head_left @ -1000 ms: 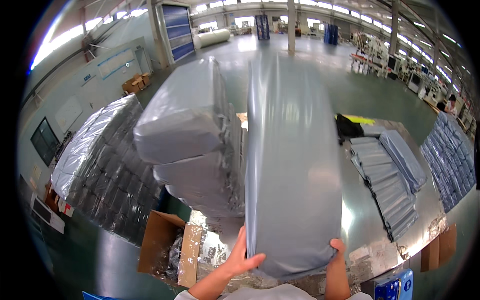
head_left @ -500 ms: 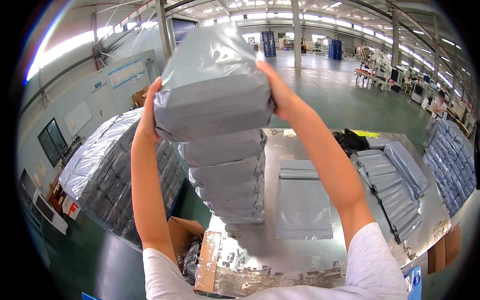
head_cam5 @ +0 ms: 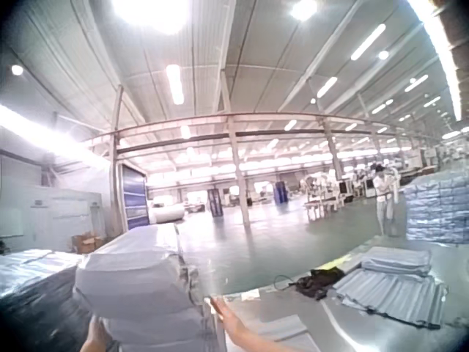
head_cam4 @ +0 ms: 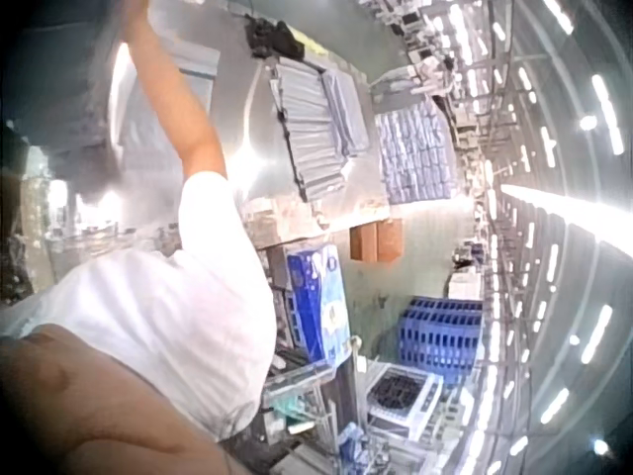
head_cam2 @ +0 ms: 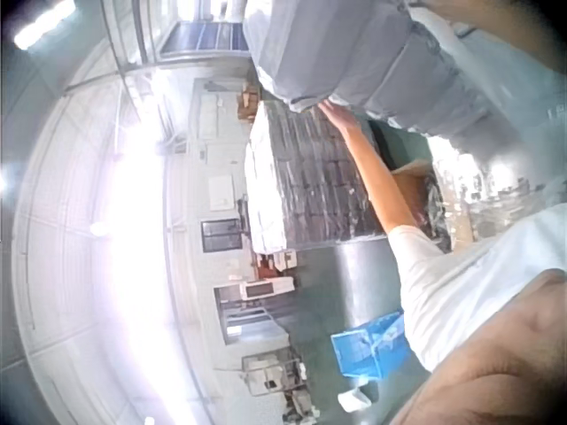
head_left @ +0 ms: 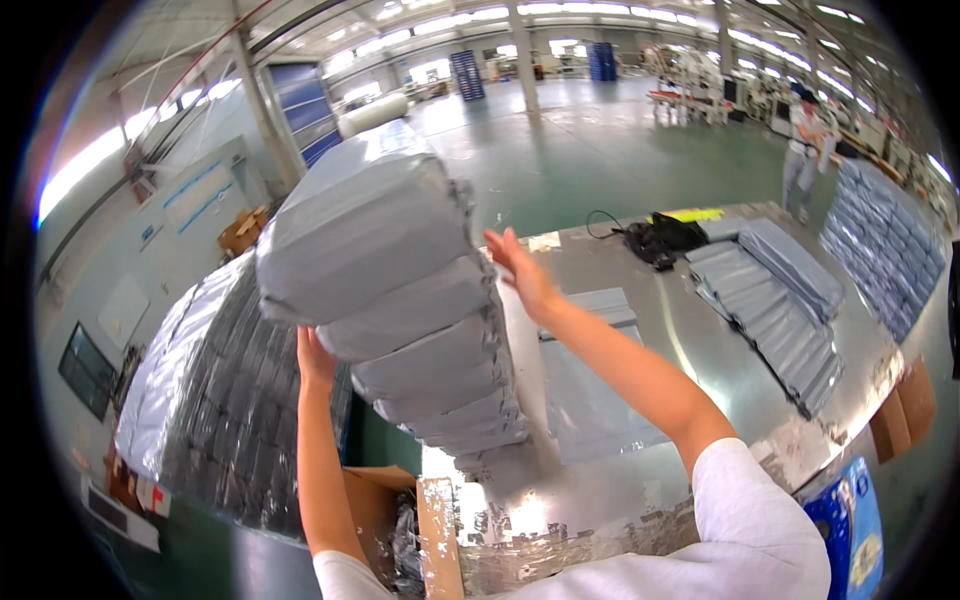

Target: The person repeatedly picks up gray padded envelopes from a stack, places them into blue and white product packaging, and stacks the finished packages on a metal table. The person works continuously in a warehouse setting, handling items one at a time.

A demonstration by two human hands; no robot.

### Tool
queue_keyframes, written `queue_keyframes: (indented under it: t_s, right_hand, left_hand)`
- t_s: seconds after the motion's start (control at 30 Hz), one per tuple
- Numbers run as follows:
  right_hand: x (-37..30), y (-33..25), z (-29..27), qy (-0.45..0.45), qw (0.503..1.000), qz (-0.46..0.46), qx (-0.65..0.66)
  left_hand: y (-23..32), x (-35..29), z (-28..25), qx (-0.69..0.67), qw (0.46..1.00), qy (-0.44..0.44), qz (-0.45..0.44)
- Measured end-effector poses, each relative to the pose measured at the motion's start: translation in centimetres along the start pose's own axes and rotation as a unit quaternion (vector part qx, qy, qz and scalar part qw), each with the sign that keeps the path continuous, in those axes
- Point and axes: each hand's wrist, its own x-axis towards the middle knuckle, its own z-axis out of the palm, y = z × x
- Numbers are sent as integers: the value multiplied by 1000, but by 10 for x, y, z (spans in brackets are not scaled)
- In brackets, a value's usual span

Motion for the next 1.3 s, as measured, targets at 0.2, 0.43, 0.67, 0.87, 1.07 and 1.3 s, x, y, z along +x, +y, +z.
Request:
queue_keyframes:
  t_s: [0.2, 0.43, 0.67, 0.87, 1.07, 1.3]
  right_hand:
    - [21, 162, -61, 7, 996, 84, 11]
    - [27, 247, -9, 67, 966, 232, 89]
    - [73, 380, -18, 55, 939, 76, -331]
    - [34, 339, 6, 139, 978, 89, -130]
    - [12, 293, 5, 177, 976, 82, -100]
    - [22, 294, -22, 105, 967, 3, -233]
  left_hand:
    - [-129, 32, -78, 195, 951, 167, -174]
    - [-154, 3, -121, 289, 912, 235, -174]
    - [-182, 14, -110, 325, 902, 231, -166]
    - [-181, 13, -114, 350, 888, 249, -166]
    - [-191, 24, -112, 360, 888, 238, -158]
    - [-194, 38, -114, 385, 891, 205, -129]
